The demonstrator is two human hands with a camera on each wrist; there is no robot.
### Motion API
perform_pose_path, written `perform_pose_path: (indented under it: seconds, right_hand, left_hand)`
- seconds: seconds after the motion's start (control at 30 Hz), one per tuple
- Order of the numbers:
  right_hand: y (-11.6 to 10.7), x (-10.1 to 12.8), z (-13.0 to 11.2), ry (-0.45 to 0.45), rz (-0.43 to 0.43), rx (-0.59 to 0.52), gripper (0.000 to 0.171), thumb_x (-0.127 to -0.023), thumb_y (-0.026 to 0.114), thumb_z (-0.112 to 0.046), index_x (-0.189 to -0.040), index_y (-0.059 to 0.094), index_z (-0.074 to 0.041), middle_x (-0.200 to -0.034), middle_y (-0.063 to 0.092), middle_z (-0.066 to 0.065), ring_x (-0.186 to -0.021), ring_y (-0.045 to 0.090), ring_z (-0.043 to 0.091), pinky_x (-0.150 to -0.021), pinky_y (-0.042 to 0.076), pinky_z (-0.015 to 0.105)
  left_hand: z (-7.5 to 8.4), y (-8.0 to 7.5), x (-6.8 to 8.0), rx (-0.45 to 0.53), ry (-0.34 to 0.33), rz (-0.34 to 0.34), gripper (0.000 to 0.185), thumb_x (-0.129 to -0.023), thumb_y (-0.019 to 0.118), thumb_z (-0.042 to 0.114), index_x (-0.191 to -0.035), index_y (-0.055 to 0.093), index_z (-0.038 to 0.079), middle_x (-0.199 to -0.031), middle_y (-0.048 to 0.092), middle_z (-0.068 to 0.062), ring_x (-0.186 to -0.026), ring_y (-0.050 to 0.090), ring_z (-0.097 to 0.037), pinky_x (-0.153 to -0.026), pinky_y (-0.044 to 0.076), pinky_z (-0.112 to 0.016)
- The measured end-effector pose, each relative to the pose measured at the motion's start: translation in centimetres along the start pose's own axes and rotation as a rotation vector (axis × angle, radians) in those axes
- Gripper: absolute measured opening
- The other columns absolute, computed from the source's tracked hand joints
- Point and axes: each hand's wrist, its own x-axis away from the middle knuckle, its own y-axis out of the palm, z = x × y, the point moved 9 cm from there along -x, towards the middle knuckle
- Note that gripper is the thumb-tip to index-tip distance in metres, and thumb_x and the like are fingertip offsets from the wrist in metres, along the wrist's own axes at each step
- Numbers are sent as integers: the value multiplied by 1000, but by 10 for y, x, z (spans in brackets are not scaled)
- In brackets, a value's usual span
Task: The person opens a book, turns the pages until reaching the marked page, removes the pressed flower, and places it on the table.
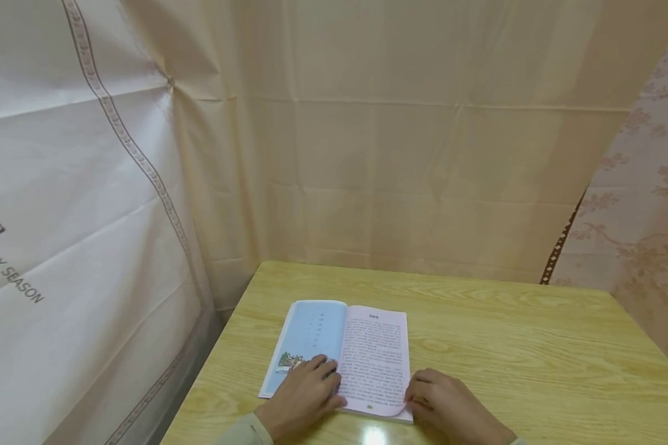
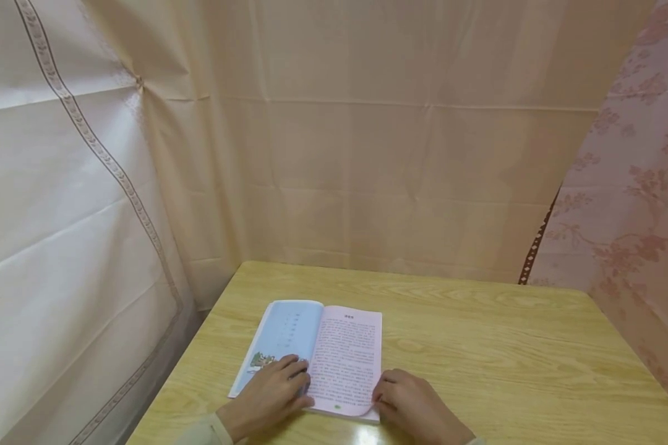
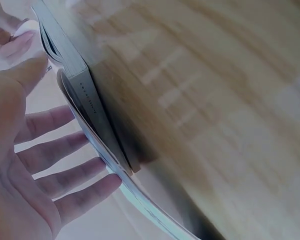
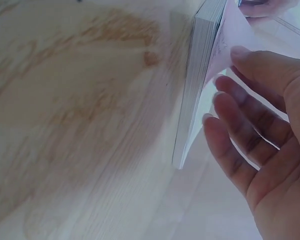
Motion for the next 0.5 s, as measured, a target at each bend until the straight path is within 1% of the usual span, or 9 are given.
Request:
perform_pose_path:
  seconds: [0.13,0.2,0.27,0.37,0.5]
  right_hand:
    - [-5,-1,0,59,39,27,6,-93,78,-27,-93,77,-21,-96,64,-19,-86,59,-3,-72,55,23]
    - [-9,-2,0,87,68,35,5,-92,79,-26,-94,76,-21,-95,65,-19,-85,59,-3,-72,56,25]
    - [-13,-2,-2,99,110,27,5,-92,79,-22,-95,75,-21,-94,65,-19,-83,58,-3,-70,55,24]
    - [-21,-2,-6,62,205,21,10,-89,81,-17,-95,74,-21,-91,65,-18,-77,55,-5,-64,51,19]
    - [-29,-1,-13,-33,323,42,19,-82,86,-12,-93,73,-20,-89,64,-17,-72,53,-7,-60,46,10]
  left_hand:
    - [1,2,-2,10,-16,-19,54,-99,51,64,-108,73,16,-120,67,-3,-112,61,-22,-94,54,-38]
    - [1,2,-3,7,-28,-21,60,-96,51,69,-108,73,15,-118,67,-3,-110,62,-22,-93,54,-37]
    - [3,2,-5,-3,-33,-15,63,-94,51,72,-106,73,15,-114,67,-2,-107,62,-20,-90,55,-36]
    - [5,0,-6,-30,-33,12,63,-92,54,74,-102,73,15,-107,67,0,-99,62,-18,-84,56,-33]
    - [6,-2,-8,-58,-38,32,62,-92,54,74,-98,72,15,-102,66,0,-93,62,-17,-76,56,-31]
